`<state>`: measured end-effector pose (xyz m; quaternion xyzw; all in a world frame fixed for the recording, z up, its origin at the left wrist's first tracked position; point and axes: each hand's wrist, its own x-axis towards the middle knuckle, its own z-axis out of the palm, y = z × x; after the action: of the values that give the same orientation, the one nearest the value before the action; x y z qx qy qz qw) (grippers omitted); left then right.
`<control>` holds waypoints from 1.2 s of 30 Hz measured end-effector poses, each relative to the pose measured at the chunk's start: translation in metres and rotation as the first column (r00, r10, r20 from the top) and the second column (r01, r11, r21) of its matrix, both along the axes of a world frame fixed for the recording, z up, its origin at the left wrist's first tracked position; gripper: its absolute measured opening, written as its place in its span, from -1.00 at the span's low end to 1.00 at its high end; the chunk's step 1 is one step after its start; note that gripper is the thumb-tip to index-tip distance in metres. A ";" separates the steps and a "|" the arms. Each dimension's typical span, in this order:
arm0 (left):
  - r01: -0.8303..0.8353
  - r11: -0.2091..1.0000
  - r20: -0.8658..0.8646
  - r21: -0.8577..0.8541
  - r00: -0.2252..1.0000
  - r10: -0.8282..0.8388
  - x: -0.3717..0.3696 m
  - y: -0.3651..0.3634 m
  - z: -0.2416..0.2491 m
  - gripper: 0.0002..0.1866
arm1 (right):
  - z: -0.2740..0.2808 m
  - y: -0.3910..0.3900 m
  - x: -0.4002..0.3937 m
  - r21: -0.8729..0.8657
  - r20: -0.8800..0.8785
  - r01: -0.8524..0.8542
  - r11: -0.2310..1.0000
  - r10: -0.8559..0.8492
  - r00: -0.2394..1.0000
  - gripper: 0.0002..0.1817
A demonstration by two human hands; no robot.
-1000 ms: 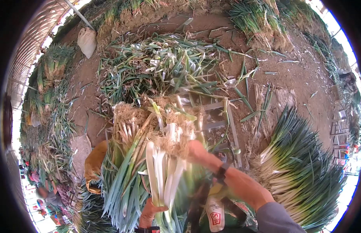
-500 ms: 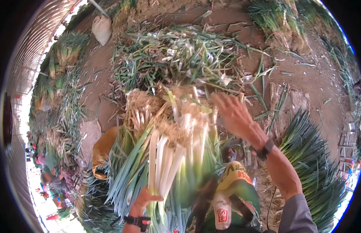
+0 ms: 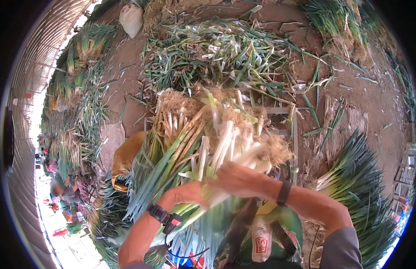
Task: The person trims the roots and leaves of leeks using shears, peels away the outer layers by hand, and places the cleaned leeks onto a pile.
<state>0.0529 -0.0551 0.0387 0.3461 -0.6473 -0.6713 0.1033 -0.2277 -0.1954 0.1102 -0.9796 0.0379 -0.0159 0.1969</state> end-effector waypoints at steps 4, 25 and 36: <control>0.107 0.974 0.400 0.200 0.898 -0.181 -0.057 -0.044 0.040 -0.29 | -0.046 0.031 -0.020 0.154 -0.107 0.063 0.986 -0.047 0.993 -0.46; -0.675 0.249 0.025 0.695 0.369 0.929 -0.138 0.184 -0.026 -0.45 | 0.014 0.046 -0.087 0.355 -0.254 0.225 0.908 -0.138 0.957 -0.25; -0.913 0.187 0.295 0.363 0.303 0.906 -0.139 0.133 0.025 -0.66 | 0.006 0.080 -0.178 0.406 -0.010 0.496 0.767 -0.539 0.842 -0.28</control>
<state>-0.0859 0.0776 0.0638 0.6784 -0.1332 -0.6095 0.3880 -0.4057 -0.1157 0.1157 -0.8685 0.2984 -0.1140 0.3790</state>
